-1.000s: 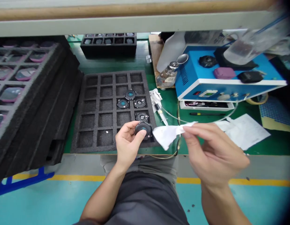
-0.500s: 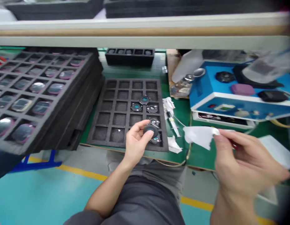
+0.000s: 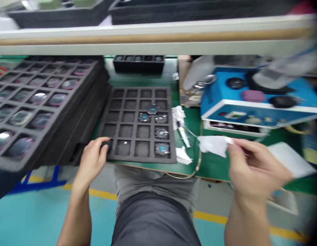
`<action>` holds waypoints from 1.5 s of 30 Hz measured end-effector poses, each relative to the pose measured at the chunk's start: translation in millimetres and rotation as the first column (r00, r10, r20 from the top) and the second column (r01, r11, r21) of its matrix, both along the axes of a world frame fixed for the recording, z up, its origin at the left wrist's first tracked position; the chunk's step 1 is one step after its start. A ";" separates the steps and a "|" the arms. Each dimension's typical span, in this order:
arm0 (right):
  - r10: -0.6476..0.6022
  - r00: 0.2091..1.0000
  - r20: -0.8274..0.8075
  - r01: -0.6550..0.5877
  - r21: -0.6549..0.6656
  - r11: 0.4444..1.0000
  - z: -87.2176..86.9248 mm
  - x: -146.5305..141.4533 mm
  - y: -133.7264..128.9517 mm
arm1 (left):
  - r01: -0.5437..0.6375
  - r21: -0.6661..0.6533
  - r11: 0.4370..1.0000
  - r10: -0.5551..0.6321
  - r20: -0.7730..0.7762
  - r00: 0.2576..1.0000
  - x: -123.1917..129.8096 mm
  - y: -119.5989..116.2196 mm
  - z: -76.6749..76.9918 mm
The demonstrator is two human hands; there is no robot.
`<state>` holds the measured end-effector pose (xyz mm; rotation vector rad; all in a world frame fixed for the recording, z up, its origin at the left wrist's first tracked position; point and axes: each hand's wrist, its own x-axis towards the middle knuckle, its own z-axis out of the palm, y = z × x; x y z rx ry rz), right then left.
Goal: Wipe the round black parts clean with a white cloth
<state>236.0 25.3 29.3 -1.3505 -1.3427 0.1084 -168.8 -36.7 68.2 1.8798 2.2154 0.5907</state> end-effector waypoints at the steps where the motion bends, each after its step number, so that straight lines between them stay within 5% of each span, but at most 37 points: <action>1: 0.027 0.999 0.036 -0.027 -0.009 1.000 5.8 -4.0 1.9 | 0.019 0.063 0.998 -0.014 -0.079 0.997 3.3 2.1 -2.7; 4: 0.175 0.975 0.141 -0.156 -0.135 0.979 15.3 -5.5 15.1 | -0.064 0.270 0.961 0.129 -0.230 0.965 12.0 5.9 -18.6; 8: 0.362 0.852 0.379 -0.174 -0.447 0.878 19.8 23.4 29.2 | -0.046 0.350 0.936 0.135 -0.236 0.962 13.8 5.9 -33.3; 12: 0.419 0.780 0.464 -0.103 -0.566 0.818 17.4 54.2 32.7 | 0.062 0.454 0.889 0.041 -0.212 0.976 47.5 27.4 6.4; 15: 0.324 0.793 0.516 -0.084 -0.433 0.897 1.9 55.1 37.6 | 0.425 0.397 0.814 -0.357 -0.236 0.904 118.0 85.1 56.7; 18: 0.139 0.835 0.533 -0.037 -0.197 0.980 -21.7 41.2 39.0 | 0.746 0.190 0.638 -0.695 -0.275 0.664 206.1 170.8 87.0; 21: 0.035 0.850 0.525 0.006 -0.076 0.997 -39.9 29.5 37.1 | 0.757 0.067 0.650 -0.715 -0.283 0.639 274.9 249.2 89.4; 23: 0.000 0.849 0.529 0.016 -0.025 1.000 -45.6 26.8 35.4 | 0.735 0.024 0.678 -0.701 -0.281 0.655 299.5 283.1 83.7; 26: 0.023 0.845 0.535 -0.032 0.008 0.999 -48.4 27.8 31.3 | 0.732 -0.013 0.681 -0.704 -0.284 0.651 312.0 299.0 75.2; 30: 0.071 0.809 0.584 -0.096 0.012 0.995 -54.6 34.5 24.5 | 0.706 -0.033 0.708 -0.682 -0.295 0.670 317.0 278.1 71.2; 34: 0.063 0.833 0.549 -0.096 0.031 0.995 -65.2 42.3 20.3 | 0.666 0.101 0.739 -0.591 -0.377 0.713 271.6 239.3 73.0; 37: 0.027 0.883 0.469 -0.048 0.032 0.998 -68.2 45.0 17.4 | 0.602 0.129 0.788 -0.546 -0.305 0.780 176.0 174.8 72.2; 39: -0.003 0.900 0.436 -0.012 0.030 0.999 -65.5 43.1 16.1 | 0.477 0.104 0.873 -0.448 -0.218 0.867 104.4 122.5 68.4; 42: 0.027 0.911 0.413 -0.051 0.047 0.998 -55.2 35.3 16.9 | 0.274 0.020 0.962 -0.268 -0.143 0.953 22.2 69.5 51.0; 45: 0.169 0.911 0.376 -0.159 -0.057 0.986 -45.8 32.0 26.7 | 0.147 0.020 0.989 -0.141 -0.186 0.972 -18.3 62.3 21.4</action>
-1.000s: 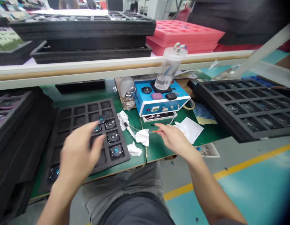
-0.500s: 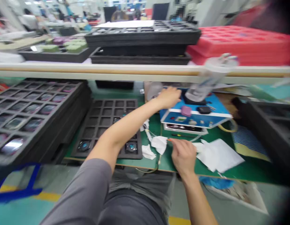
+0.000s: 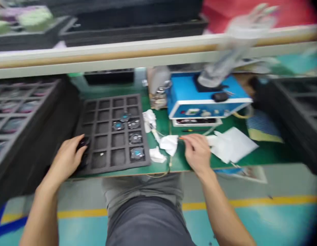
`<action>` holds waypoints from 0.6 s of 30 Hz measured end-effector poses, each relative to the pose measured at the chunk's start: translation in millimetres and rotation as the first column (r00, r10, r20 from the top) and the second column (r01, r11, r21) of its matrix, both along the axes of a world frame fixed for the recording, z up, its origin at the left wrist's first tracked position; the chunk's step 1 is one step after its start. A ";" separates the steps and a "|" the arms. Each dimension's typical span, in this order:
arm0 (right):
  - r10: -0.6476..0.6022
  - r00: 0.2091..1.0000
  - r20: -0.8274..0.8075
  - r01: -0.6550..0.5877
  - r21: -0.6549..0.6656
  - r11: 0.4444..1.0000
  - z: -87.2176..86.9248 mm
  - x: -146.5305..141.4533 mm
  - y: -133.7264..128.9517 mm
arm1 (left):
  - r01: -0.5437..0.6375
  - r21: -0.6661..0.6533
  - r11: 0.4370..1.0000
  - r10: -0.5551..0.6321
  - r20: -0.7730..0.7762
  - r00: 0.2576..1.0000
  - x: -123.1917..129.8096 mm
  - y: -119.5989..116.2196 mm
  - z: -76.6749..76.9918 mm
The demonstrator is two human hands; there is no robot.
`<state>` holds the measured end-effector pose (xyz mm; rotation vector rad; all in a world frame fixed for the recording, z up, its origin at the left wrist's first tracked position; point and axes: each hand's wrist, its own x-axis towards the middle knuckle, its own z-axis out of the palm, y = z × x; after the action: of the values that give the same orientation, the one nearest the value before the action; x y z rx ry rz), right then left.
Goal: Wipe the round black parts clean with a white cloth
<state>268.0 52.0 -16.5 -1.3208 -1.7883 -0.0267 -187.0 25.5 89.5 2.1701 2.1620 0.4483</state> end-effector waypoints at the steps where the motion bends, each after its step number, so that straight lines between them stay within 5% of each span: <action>1: -0.012 1.000 0.000 0.012 -0.020 1.000 2.3 1.7 3.7 | 0.002 0.006 1.000 -0.002 -0.017 1.000 -6.1 2.9 -9.3; 6: -0.111 0.993 -0.035 0.113 0.041 0.993 14.1 18.3 -5.4 | 0.044 0.068 0.997 -0.047 0.039 0.998 -6.1 9.1 -24.1; 13: 0.264 0.951 0.159 -0.237 -0.168 0.957 0.2 31.1 -32.3 | -0.045 0.142 0.989 0.016 0.204 0.979 15.8 0.0 -12.1; 18: 0.068 0.984 0.162 -0.027 -0.244 0.969 6.8 62.6 -4.8 | -0.064 0.264 0.962 0.006 0.215 0.977 30.2 -10.2 -14.4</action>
<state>330.6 47.2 -9.8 -1.4826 -2.0169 0.1113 -156.8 15.3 75.2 2.0917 2.1303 0.9825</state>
